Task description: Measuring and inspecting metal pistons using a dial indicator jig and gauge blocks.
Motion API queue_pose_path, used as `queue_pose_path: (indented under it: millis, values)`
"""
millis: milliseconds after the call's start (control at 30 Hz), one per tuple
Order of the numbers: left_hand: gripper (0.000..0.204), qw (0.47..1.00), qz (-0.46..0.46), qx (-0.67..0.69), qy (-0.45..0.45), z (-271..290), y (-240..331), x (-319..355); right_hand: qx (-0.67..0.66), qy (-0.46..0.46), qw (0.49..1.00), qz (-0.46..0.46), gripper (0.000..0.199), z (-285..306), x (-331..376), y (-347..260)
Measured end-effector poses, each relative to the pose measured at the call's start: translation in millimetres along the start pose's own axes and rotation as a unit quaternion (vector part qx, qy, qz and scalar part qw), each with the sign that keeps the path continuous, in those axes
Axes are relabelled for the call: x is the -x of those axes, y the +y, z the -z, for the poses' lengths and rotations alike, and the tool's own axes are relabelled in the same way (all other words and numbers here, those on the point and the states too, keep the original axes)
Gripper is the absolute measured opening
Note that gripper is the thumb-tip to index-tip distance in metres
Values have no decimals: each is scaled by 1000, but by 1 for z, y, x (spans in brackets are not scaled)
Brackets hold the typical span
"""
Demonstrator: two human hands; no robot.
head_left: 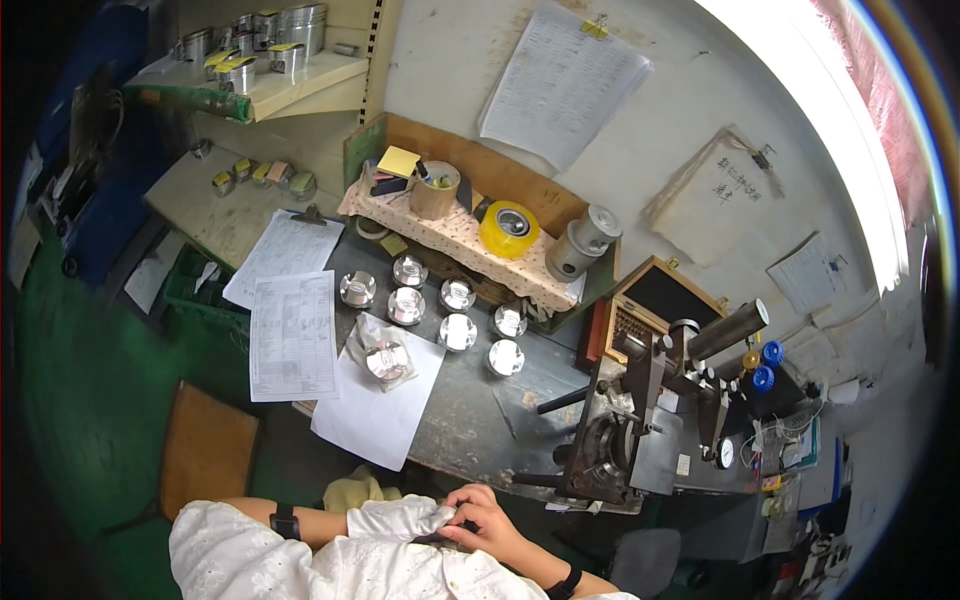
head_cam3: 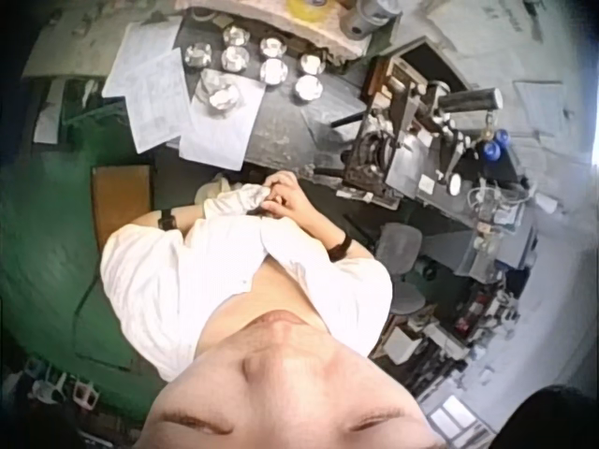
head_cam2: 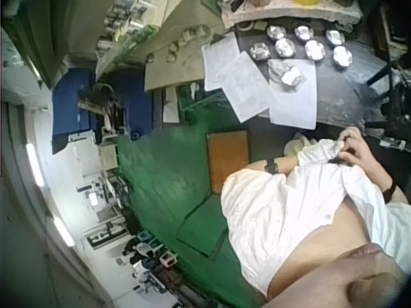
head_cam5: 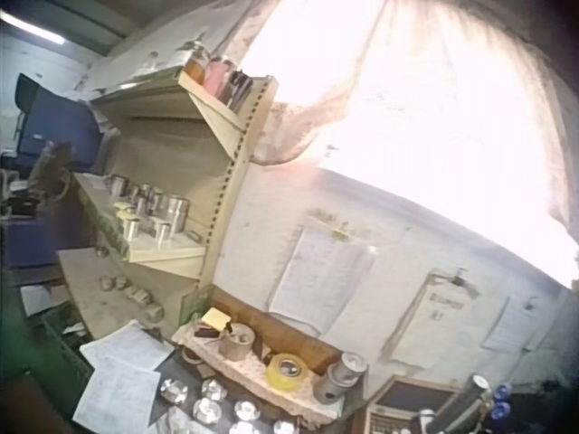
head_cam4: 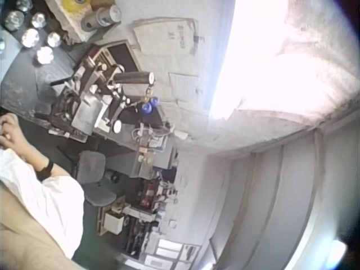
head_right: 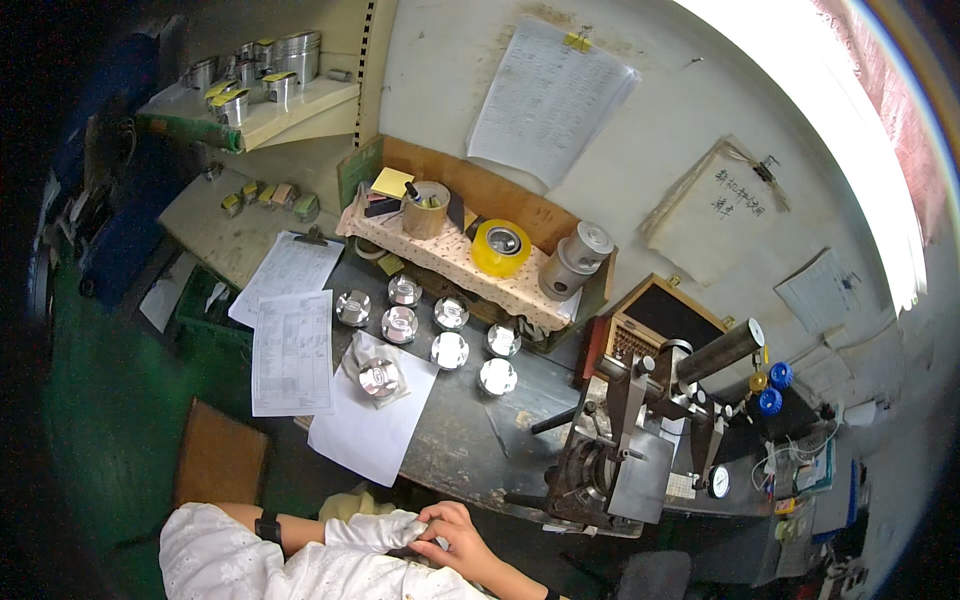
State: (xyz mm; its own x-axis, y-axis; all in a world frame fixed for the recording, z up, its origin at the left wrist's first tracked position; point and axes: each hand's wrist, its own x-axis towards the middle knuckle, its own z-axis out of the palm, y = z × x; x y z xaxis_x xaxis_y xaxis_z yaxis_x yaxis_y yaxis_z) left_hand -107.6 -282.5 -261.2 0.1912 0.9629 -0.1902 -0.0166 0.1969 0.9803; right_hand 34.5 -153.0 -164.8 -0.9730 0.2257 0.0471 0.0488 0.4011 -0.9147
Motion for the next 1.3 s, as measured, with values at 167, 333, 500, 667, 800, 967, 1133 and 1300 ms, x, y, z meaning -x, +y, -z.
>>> queue_pose_path:
  millis: [167,333,500,667,800,967,1133,1300]
  values:
    - [58,994,24,109,4,4,34,3,8,8,1000,-1,18,1,-2,-1]
    - [54,985,54,154,-53,6,16,2,45,19,999,20,19,2,-4,-4]
    - [55,982,63,173,-37,5,29,4,94,4,995,17,19,10,-7,-10]
    - [56,978,75,193,-16,7,55,9,120,25,992,10,18,13,-6,-19]
    - [58,982,78,171,-10,10,61,7,91,23,996,-5,17,8,-4,-18]
    - [58,988,76,130,-20,10,45,4,80,24,996,15,17,9,-6,-17]
    - [58,988,76,134,-19,13,58,5,78,30,996,20,18,7,-8,-13]
    - [56,990,100,87,-37,19,64,6,59,18,998,1,16,7,-8,-12]
